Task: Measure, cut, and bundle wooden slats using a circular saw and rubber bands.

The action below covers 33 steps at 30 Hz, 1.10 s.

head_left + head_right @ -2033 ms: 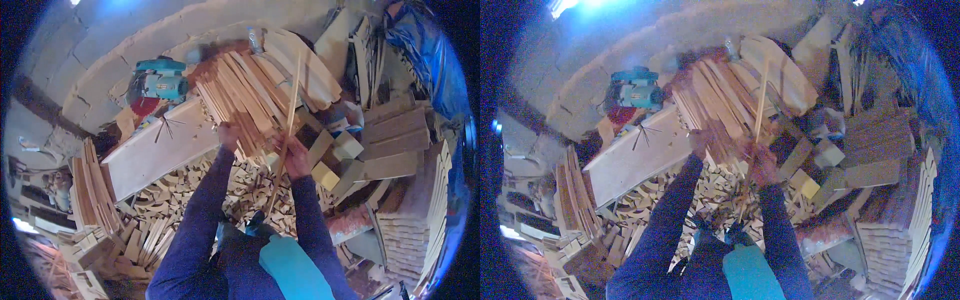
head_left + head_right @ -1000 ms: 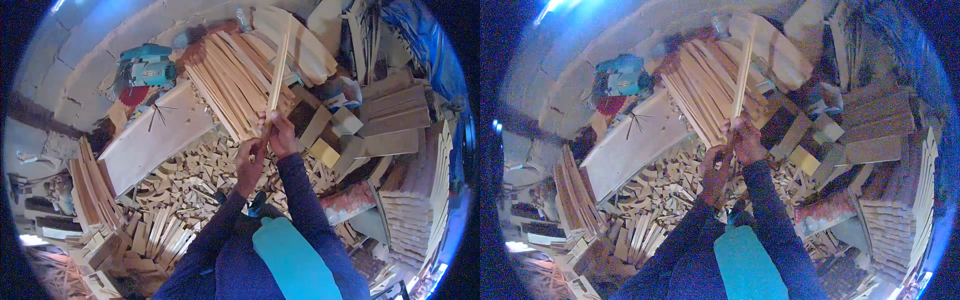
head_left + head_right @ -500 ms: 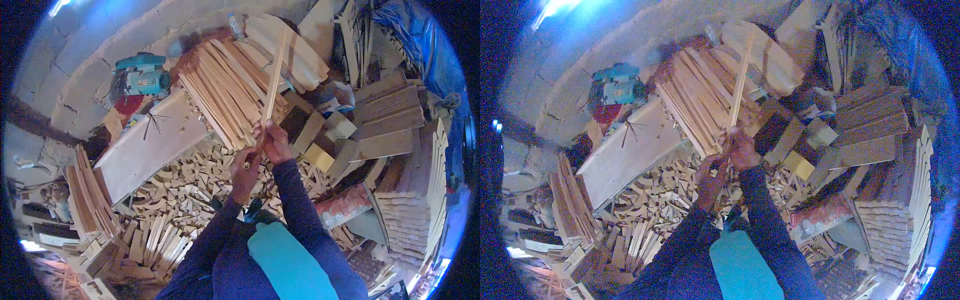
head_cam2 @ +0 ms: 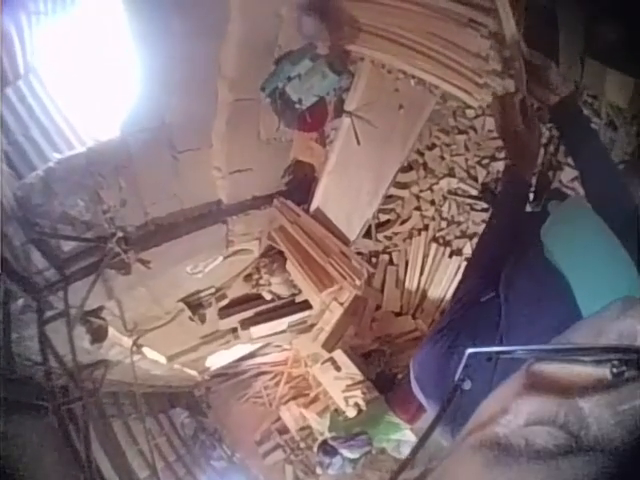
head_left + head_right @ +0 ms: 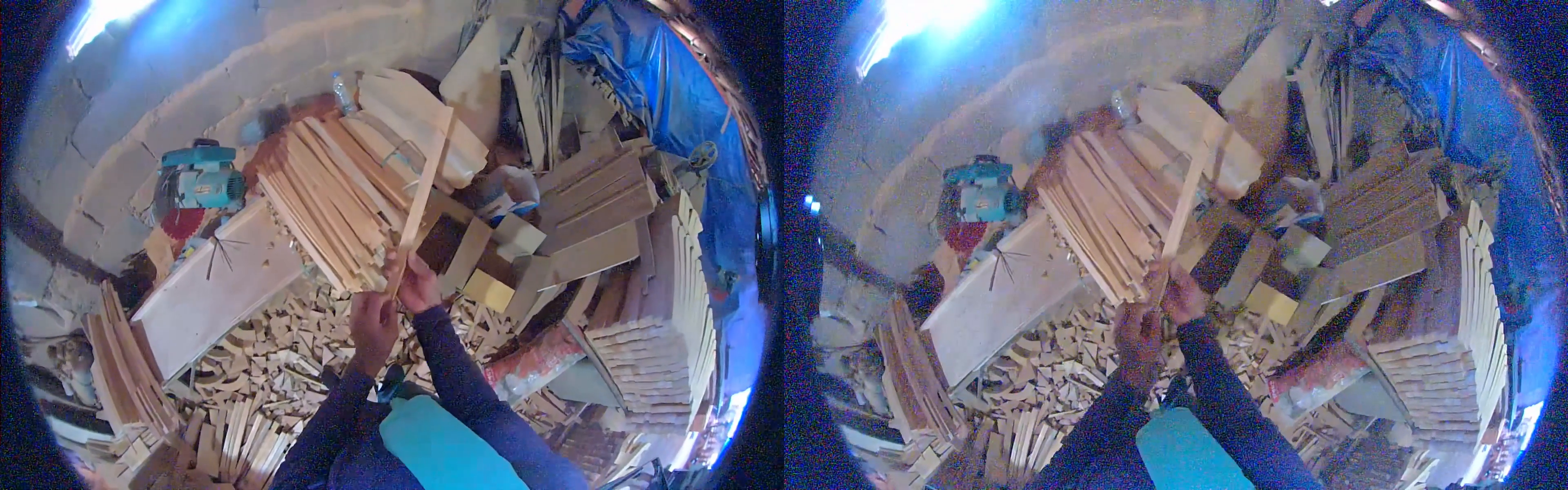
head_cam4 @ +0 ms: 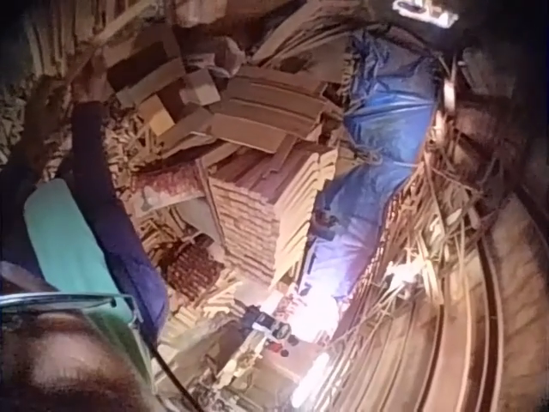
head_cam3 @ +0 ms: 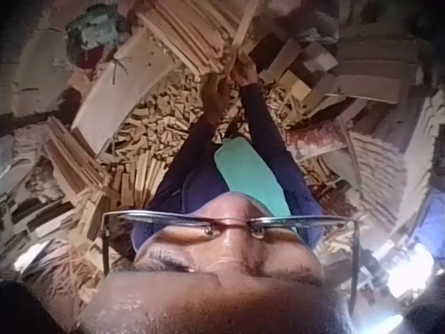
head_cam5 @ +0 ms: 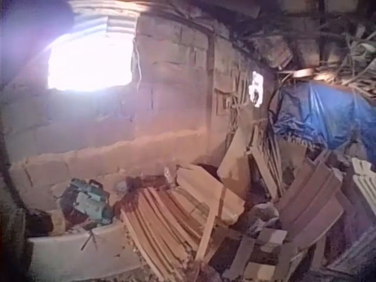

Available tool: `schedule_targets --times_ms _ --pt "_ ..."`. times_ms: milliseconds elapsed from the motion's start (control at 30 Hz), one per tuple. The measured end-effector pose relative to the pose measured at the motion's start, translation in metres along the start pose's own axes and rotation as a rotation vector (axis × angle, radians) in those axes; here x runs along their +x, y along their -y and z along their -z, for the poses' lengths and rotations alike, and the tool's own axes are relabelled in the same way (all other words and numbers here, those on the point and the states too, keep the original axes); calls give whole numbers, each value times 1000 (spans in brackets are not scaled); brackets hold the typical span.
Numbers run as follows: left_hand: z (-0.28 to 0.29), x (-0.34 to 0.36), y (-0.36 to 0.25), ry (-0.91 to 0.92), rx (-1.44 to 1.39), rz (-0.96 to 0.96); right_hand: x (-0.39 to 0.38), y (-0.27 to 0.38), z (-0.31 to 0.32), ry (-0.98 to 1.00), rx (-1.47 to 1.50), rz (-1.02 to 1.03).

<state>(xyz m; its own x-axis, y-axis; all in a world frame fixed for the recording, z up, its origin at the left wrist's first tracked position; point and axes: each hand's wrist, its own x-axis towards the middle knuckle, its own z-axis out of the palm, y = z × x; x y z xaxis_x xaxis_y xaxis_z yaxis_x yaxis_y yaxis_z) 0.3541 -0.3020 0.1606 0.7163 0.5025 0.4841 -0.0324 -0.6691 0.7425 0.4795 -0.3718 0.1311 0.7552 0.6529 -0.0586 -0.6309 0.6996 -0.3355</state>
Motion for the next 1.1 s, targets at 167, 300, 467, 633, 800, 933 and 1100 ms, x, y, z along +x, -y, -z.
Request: schedule_targets --times_ms 167,300,467,633,800,933,1100 --pt "0 -11 2 27 45 -37 -3 -3 10 -40 -22 28" --pt "-2 -21 6 21 -60 40 -7 -1 0 100 7 -66" --pt "0 -17 3 -7 -51 -78 -14 4 2 65 -133 -39" --pt "-5 -18 7 24 -42 -49 -12 4 3 11 -35 -59" --pt "0 -20 12 33 -65 -21 -6 -6 26 -21 -131 -64" --pt "-1 -29 23 27 -267 216 -11 -2 3 -205 -158 -77" --pt "4 -16 25 -33 -501 335 -19 15 1 -98 -246 -30"
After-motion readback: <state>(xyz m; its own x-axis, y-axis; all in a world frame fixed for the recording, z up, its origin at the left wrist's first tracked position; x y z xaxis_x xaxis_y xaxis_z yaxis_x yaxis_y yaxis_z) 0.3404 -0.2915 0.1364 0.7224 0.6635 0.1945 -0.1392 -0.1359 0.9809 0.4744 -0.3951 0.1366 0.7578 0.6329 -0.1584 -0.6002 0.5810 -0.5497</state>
